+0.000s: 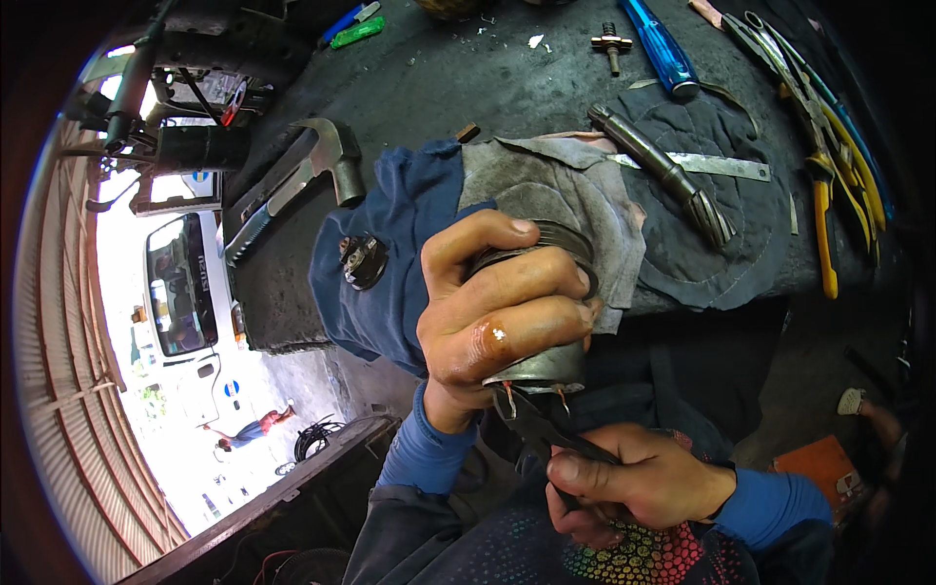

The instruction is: The person uses pliers to repeatedly pull and adjust small wires or pins inside a cylindrical metal component. The person rotates the component to access different sides and continues the adjustment throughout the clip.

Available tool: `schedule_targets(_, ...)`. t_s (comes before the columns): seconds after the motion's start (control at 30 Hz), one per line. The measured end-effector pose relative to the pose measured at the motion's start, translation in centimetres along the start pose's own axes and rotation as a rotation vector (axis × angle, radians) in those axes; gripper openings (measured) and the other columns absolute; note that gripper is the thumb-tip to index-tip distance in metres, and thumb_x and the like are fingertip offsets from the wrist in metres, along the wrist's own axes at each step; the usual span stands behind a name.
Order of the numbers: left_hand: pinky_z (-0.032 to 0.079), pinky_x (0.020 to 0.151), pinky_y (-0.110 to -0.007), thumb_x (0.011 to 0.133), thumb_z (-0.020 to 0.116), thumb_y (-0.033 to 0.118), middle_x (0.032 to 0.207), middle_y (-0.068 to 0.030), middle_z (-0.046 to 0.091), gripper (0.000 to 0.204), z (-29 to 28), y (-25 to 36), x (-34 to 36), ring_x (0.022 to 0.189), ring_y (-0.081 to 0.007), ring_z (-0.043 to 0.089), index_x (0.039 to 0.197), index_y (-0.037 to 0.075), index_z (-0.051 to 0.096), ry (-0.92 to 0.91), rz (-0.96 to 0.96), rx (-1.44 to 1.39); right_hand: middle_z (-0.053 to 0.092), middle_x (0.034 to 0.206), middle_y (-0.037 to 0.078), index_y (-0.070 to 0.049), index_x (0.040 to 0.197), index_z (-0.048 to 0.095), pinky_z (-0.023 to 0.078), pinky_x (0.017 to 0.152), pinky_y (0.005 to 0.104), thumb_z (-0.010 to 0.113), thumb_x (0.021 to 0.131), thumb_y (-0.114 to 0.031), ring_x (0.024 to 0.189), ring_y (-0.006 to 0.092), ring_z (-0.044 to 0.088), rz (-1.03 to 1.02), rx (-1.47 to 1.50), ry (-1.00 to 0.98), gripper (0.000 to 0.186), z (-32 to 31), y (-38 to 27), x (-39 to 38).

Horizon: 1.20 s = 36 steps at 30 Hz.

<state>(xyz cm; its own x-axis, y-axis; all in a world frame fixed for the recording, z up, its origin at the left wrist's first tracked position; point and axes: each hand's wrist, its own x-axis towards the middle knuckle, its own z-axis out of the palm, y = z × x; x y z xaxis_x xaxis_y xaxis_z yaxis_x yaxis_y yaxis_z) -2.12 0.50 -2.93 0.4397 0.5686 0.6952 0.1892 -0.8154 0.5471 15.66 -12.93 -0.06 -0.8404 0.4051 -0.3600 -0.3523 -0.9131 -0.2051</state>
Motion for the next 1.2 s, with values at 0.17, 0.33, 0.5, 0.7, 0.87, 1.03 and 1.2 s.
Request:
schedule_targets(0.17, 0.053, 0.101, -0.041, 0.072, 0.096, 0.021, 0.103, 0.0014, 0.080, 0.033, -0.1, -0.2, 0.2, 0.115, -0.0291, 0.064, 0.102, 0.020, 0.081, -0.011, 0.012, 0.018, 0.061, 0.076, -0.001, -0.002, 0.105, 0.069, 0.049, 0.060, 0.0344, 0.068, 0.117, -0.032, 0.065, 0.0127, 0.061, -0.179, -0.338, 0.135, 0.032, 0.3, 0.8, 0.6)
schedule_targets(0.33, 0.052, 0.102, -0.041, 0.073, 0.096, 0.019, 0.102, 0.0016, 0.081, 0.033, 0.0, -0.3, 0.0, 0.115, -0.0288, 0.063, 0.102, 0.020, 0.081, -0.008, 0.012, 0.046, 0.068, 0.079, 0.011, -0.001, 0.108, 0.068, 0.052, 0.064, 0.0422, 0.070, 0.113, -0.019, 0.067, 0.0281, 0.068, -0.435, -0.665, 0.375, 0.019, 1.0, 2.0, 1.1)
schedule_targets(0.5, 0.051, 0.103, -0.041, 0.070, 0.098, 0.015, 0.102, 0.0005, 0.081, 0.037, 0.1, -0.2, 0.2, 0.116, -0.0286, 0.063, 0.102, 0.019, 0.081, 0.003, 0.002, 0.060, 0.070, 0.088, 0.020, -0.002, 0.108, 0.063, 0.056, 0.067, 0.0493, 0.075, 0.104, -0.014, 0.075, 0.0436, 0.072, -0.592, -0.956, 0.529, 0.017, 0.2, 3.1, 2.0)
schedule_targets(0.7, 0.052, 0.102, -0.042, 0.069, 0.099, 0.012, 0.103, -0.0018, 0.081, 0.038, 0.2, -0.7, 0.3, 0.116, -0.0298, 0.065, 0.103, 0.017, 0.081, 0.027, -0.008, 0.050, 0.066, 0.100, 0.014, -0.003, 0.106, 0.063, 0.058, 0.071, 0.0510, 0.079, 0.097, -0.016, 0.087, 0.0398, 0.072, -0.728, -1.349, 0.684, 0.023, -0.3, 3.0, 2.6)
schedule_targets(0.87, 0.052, 0.102, -0.042, 0.070, 0.099, 0.011, 0.103, -0.0028, 0.081, 0.039, 0.5, -0.7, 0.3, 0.114, -0.0304, 0.066, 0.104, 0.016, 0.081, 0.051, -0.004, 0.009, 0.064, 0.098, 0.013, -0.004, 0.102, 0.063, 0.058, 0.077, 0.0511, 0.075, 0.107, -0.024, 0.085, 0.0405, 0.069, -0.750, -1.176, 0.623, 0.023, 0.1, 2.8, 1.6)
schedule_targets(1.03, 0.052, 0.103, -0.042, 0.071, 0.099, 0.008, 0.102, -0.0024, 0.081, 0.038, 0.4, -0.8, 0.1, 0.114, -0.0304, 0.066, 0.102, 0.017, 0.080, 0.061, -0.003, 0.002, 0.072, 0.096, 0.012, -0.001, 0.110, 0.069, 0.059, 0.080, 0.0405, 0.060, 0.120, -0.035, 0.084, 0.0280, 0.073, -0.306, -0.618, 0.200, 0.036, -0.2, 1.3, -0.3)
schedule_targets(1.2, 0.051, 0.103, -0.042, 0.071, 0.099, 0.008, 0.100, -0.0006, 0.081, 0.035, 0.4, -0.4, 0.3, 0.115, -0.0300, 0.066, 0.098, 0.018, 0.079, 0.054, -0.011, 0.030, 0.076, 0.105, 0.007, 0.000, 0.114, 0.071, 0.061, 0.083, 0.0308, 0.056, 0.122, -0.036, 0.091, 0.0128, 0.074, -0.172, -0.203, 0.021, 0.040, -0.5, 0.4, -0.8)
